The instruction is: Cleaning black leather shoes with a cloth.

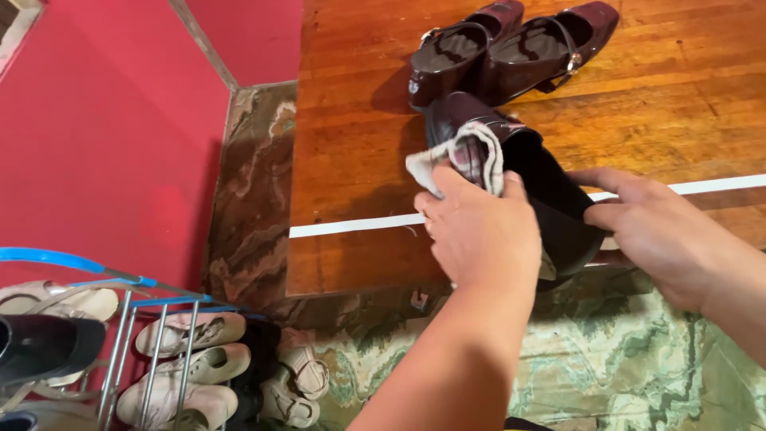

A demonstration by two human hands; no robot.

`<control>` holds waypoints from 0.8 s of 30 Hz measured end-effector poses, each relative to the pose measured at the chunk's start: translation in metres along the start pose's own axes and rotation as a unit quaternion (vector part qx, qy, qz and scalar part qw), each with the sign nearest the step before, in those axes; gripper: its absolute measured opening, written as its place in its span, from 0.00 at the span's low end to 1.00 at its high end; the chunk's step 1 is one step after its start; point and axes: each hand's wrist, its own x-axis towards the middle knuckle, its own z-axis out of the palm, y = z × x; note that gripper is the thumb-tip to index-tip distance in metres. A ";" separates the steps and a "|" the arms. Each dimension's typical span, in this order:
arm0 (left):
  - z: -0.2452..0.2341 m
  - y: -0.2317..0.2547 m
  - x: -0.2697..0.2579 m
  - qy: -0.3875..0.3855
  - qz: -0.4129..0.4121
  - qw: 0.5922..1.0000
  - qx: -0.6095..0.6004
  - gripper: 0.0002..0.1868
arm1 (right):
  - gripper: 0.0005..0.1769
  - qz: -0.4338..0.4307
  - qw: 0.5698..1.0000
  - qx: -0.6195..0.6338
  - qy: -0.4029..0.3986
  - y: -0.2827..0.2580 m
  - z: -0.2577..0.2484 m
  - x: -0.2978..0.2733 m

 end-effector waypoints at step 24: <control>-0.157 -0.061 0.040 0.151 0.501 0.823 0.222 0.25 | 0.26 -0.002 0.688 0.481 -0.544 -0.003 0.038 -0.047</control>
